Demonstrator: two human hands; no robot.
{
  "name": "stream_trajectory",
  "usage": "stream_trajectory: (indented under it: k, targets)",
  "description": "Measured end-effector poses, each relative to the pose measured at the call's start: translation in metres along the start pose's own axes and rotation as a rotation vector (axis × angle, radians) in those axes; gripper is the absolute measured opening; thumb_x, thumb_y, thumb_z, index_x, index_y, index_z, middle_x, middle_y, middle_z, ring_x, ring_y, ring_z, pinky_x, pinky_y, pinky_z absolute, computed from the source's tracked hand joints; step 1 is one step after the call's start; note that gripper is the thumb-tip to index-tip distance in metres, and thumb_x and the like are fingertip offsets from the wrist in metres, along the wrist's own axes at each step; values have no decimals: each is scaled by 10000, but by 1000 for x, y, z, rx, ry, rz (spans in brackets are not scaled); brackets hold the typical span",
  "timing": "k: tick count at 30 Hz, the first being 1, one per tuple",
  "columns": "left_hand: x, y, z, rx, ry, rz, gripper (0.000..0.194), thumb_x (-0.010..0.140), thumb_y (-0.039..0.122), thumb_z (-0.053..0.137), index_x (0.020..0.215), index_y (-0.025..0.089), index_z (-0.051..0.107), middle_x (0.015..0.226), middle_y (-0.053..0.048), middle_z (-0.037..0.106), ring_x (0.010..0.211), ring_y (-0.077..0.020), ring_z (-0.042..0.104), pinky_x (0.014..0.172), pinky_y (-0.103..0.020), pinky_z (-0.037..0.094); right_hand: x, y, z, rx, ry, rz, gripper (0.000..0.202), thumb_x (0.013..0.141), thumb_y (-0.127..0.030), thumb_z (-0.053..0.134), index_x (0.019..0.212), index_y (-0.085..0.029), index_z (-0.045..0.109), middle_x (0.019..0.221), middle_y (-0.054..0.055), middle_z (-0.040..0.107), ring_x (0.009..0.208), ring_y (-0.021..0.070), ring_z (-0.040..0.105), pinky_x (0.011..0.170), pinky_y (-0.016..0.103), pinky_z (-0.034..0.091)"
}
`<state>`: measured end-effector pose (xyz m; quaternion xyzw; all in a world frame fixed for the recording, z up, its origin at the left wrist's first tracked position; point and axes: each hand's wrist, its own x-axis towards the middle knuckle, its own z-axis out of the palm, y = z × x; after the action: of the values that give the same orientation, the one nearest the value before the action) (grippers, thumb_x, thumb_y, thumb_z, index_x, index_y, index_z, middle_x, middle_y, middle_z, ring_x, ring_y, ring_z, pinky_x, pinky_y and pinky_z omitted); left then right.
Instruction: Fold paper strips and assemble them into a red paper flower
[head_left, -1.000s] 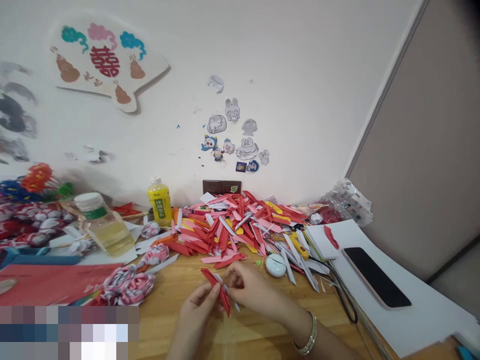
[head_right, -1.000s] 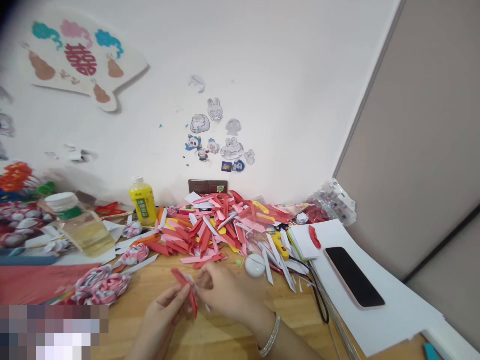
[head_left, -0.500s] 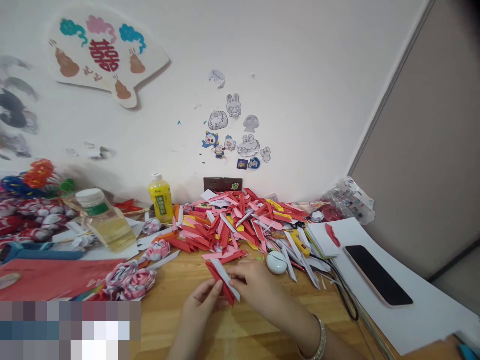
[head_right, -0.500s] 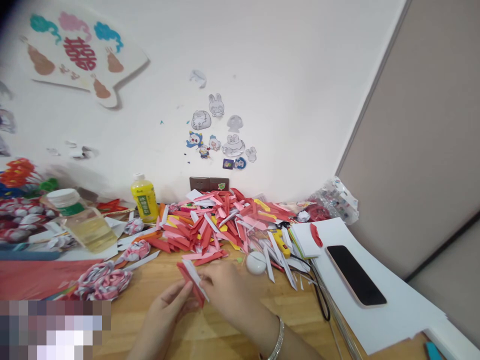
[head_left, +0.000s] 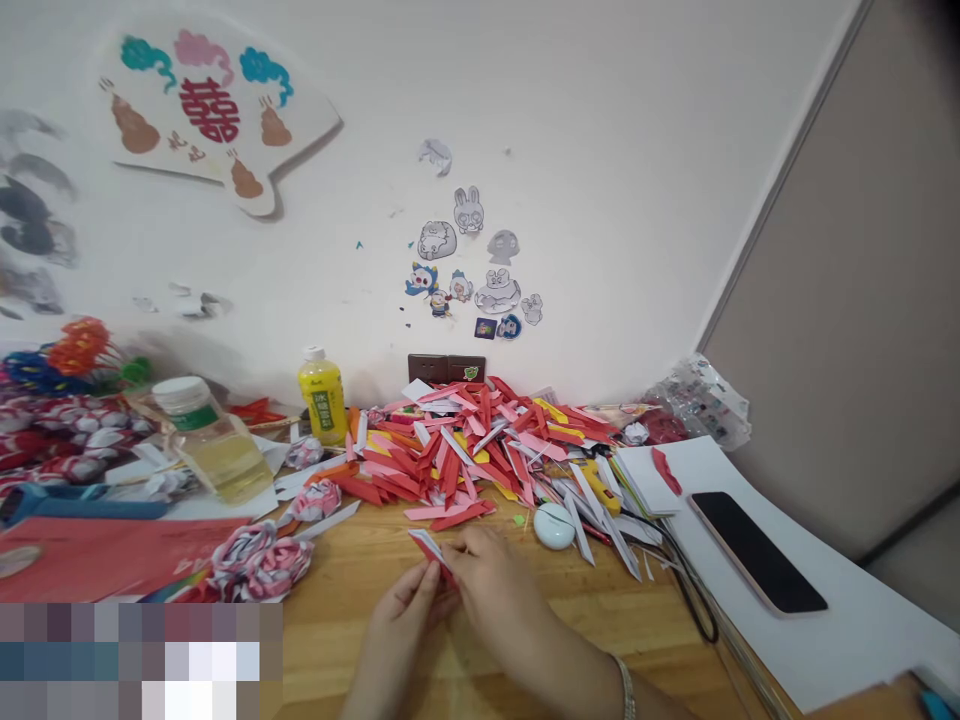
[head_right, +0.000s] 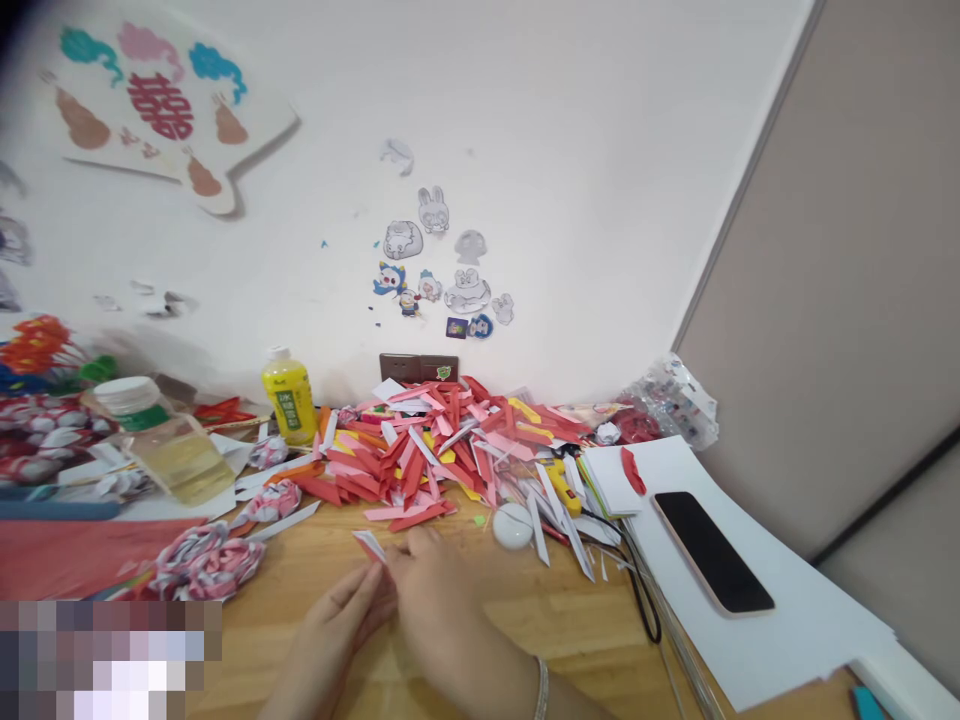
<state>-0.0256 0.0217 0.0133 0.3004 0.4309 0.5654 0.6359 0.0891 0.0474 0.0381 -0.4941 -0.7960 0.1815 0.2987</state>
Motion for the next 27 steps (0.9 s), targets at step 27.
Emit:
stream_trajectory:
  k: [27]
  targets:
    - [26,-24,-14,-35,112,99,510,430,579,790,593,177,521,396,103,421,314,-47,324,344,-186,255,92,20,19,-194,61,258,305,710,-161,626,994,-129,521,906,141,662,813,244,637,626,284,434]
